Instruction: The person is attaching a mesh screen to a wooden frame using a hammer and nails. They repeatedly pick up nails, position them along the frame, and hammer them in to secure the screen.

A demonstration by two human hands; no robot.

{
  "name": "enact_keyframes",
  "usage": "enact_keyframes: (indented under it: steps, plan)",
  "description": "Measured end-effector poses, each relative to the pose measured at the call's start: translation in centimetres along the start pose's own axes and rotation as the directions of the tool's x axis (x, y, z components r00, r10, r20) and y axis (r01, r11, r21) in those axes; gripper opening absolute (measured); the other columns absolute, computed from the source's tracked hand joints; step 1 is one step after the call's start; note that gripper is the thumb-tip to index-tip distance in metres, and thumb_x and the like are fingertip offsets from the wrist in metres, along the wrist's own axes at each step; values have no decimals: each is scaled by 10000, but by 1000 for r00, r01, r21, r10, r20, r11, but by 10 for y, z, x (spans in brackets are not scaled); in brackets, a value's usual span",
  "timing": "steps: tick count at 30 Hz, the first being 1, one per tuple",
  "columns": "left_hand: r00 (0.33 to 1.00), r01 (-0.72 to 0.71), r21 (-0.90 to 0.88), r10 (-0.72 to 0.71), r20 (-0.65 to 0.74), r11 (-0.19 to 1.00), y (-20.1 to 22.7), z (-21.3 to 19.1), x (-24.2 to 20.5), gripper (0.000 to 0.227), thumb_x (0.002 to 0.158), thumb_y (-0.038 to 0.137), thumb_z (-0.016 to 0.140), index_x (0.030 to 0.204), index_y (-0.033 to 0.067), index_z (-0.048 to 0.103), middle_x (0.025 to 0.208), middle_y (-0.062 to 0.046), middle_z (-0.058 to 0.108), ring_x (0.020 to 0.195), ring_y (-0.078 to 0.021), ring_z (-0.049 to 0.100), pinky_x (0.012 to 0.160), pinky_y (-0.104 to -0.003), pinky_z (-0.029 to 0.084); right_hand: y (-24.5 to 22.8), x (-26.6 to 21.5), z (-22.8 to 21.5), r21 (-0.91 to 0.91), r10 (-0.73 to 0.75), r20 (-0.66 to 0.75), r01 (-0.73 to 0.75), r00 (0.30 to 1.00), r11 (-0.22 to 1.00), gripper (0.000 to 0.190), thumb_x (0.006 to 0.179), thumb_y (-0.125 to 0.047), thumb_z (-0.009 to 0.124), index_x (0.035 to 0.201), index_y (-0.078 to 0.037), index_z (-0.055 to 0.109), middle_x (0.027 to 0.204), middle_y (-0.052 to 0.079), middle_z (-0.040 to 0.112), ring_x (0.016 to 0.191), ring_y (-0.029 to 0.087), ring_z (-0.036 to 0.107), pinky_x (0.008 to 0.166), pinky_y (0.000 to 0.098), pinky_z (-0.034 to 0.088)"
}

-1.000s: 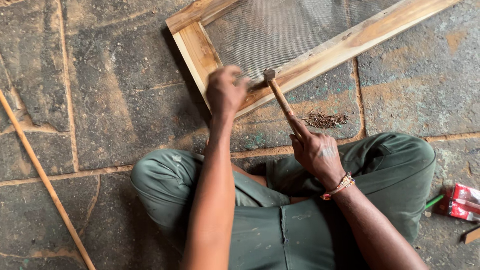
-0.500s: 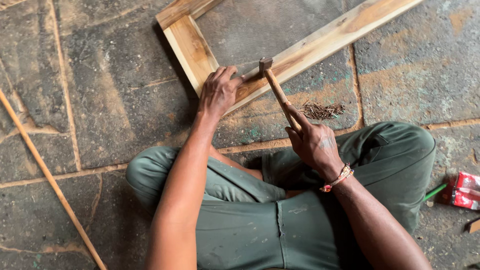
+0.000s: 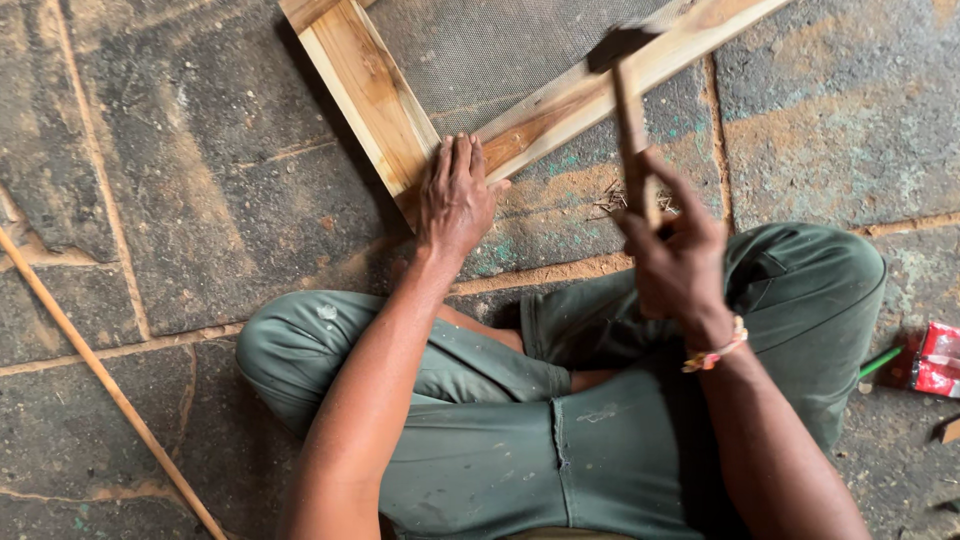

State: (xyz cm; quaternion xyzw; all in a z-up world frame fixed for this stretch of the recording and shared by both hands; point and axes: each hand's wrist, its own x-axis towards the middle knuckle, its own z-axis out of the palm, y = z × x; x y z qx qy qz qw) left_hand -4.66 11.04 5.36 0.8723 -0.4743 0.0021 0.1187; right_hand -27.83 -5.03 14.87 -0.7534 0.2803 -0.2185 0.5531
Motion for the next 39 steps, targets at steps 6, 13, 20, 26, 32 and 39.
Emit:
enact_keyframes:
  steps: [6,13,20,26,32,39]
  plan:
    - [998,-28,74,33,-59,997,-4,19,-6,700,1015,387,649,1393,-184,504,1414,-391,507,1337,-529,494,1167,-580,392,14,18,-42,280,39,-260,37,965,959,551,1100,2,720,1591,-35,472,1162,193,733,721,193,720,563,334,636]
    - [996,-48,130,57,-64,990,8,-4,-3,603,1039,312,659,1348,-191,533,1355,-404,558,1281,-518,549,1133,-570,434,17,26,-80,652,447,-322,-147,834,744,471,1090,-48,664,1529,-21,497,1002,81,626,734,151,682,509,309,577]
    - [987,-157,-276,143,-70,948,60,-6,9,144,1054,65,681,1133,-46,727,1060,-208,720,979,-303,694,786,-407,602,30,30,-84,755,515,-204,-201,832,624,461,1118,-82,638,1551,-4,502,1045,75,620,773,141,668,536,290,567]
    - [949,-304,-422,312,-52,854,94,30,13,104,1001,44,679,1053,-31,729,958,-172,711,832,-244,689,655,-320,604,29,34,-78,722,481,-201,-203,853,661,450,1161,-56,635,1582,12,488,1070,79,616,793,165,669,577,321,579]
    - [921,-386,-313,382,-79,868,92,43,15,105,1012,21,651,1068,-38,718,951,-164,693,868,-240,681,694,-322,606,33,30,-80,714,465,-191,-203,864,670,437,1172,-55,648,1549,22,440,998,93,620,750,165,675,544,303,577]
    - [882,-471,-109,468,-51,876,97,45,16,84,980,-13,592,1033,-44,650,933,-147,649,841,-217,655,699,-335,587,30,31,-77,694,474,-203,-215,857,687,422,1180,-55,657,1535,15,440,965,98,618,744,168,674,540,307,577]
